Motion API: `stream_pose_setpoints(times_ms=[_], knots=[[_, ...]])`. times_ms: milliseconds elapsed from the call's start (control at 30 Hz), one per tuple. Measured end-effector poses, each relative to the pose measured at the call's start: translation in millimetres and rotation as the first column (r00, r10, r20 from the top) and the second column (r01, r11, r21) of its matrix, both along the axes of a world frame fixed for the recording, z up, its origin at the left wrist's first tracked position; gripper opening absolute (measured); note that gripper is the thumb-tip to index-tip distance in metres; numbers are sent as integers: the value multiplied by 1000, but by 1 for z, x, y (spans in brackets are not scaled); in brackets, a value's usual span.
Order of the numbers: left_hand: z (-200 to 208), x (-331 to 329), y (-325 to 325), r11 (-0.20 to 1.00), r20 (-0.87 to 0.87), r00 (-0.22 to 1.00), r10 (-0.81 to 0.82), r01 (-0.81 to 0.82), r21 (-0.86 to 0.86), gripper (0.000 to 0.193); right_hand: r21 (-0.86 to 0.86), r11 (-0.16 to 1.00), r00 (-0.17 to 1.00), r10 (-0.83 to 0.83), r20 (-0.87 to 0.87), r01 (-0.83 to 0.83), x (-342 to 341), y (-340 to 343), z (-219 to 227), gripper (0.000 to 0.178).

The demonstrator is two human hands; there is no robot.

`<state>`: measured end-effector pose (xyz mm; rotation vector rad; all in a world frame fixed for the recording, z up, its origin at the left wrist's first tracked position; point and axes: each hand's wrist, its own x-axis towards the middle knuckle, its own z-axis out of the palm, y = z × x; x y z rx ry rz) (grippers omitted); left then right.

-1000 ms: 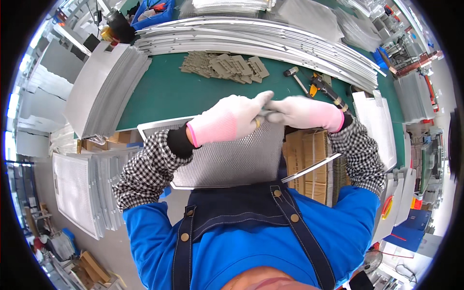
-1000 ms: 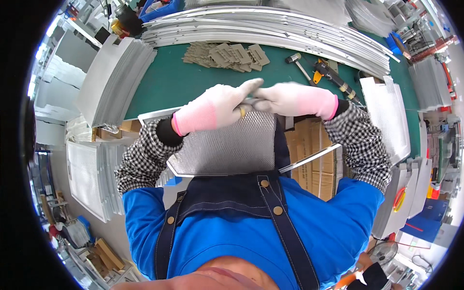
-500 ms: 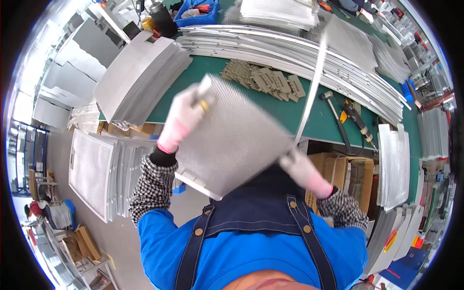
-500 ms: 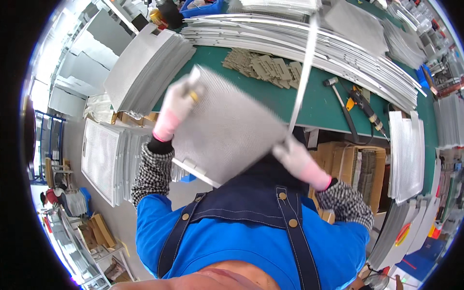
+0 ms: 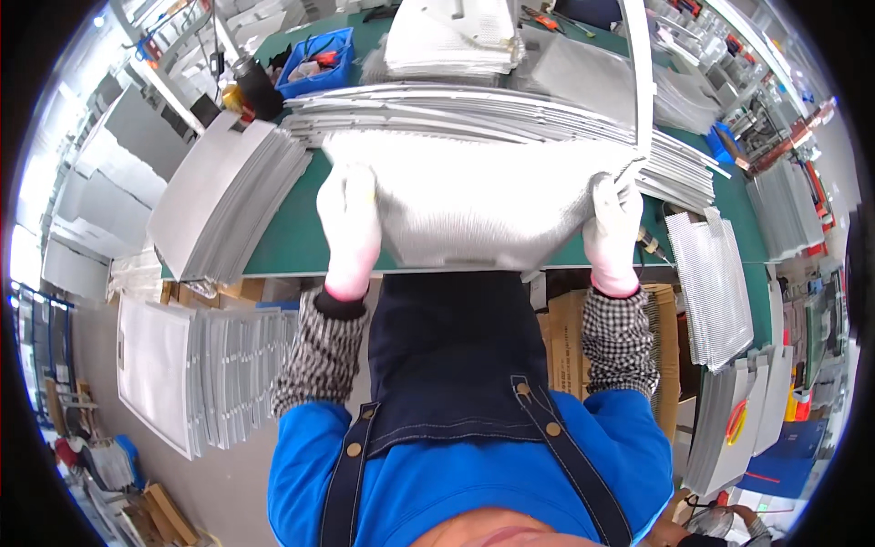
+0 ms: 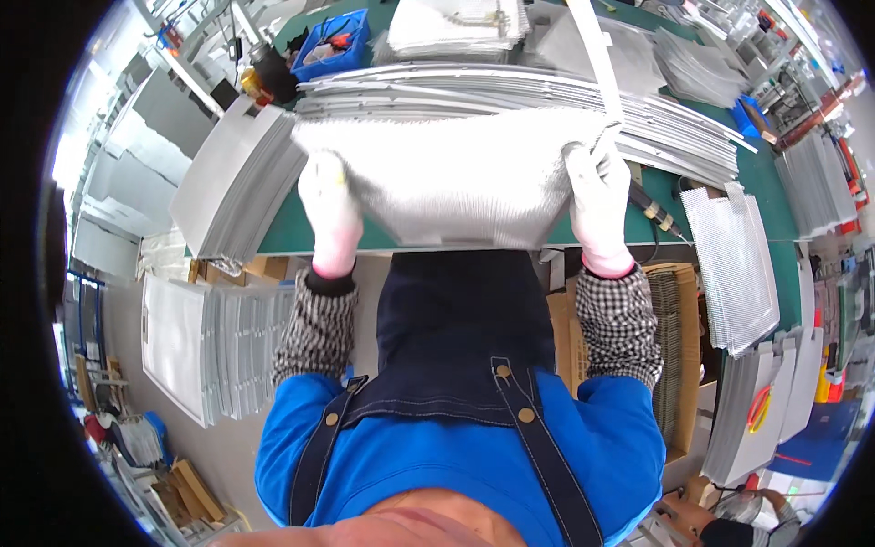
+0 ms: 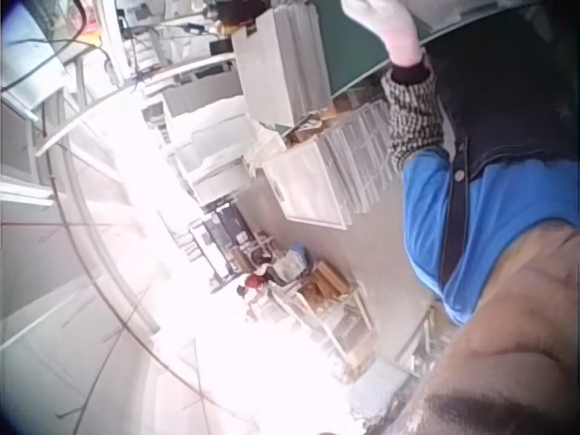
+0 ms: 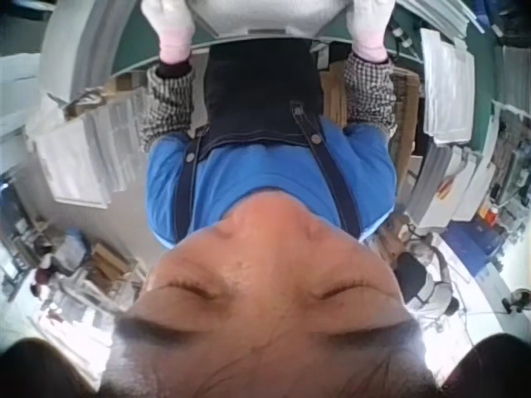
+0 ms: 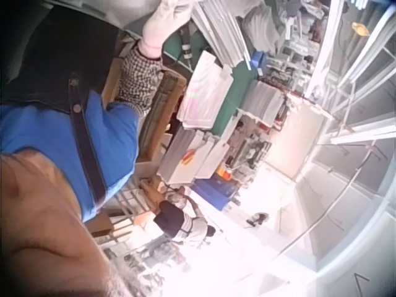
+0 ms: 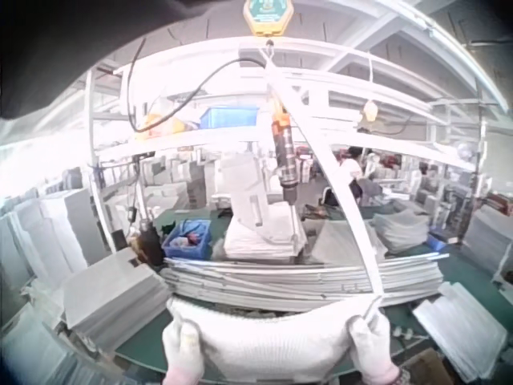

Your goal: The person assembles metal frames by inserting a mesh screen into a frame and securing it with a hammer and a small metal piece. They repeatedly pick up a mesh screen, place it on the table, insert a metal strip, and hammer it into place before stacking the finished unit.

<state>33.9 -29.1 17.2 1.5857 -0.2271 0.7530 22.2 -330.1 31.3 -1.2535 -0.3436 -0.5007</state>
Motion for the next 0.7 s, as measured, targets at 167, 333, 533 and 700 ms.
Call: stream_pose_setpoints(times_ms=[167,333,533,700], knots=[[-10,-56,1,996,-111,992,-65,58,-62,44,62,978,964,206,-170,-198,-12,-10,31,33],[-15,-64,6,995,-275,959,-73,87,38,42,-209,950,959,188,-212,-232,-4,-9,16,34],[-38,-46,12,982,-320,934,-157,183,51,33,-327,915,911,93,-401,-237,22,11,-19,38],[80,1,-18,444,493,870,-11,-437,782,67,-364,860,895,204,-397,-358,37,41,0,37]])
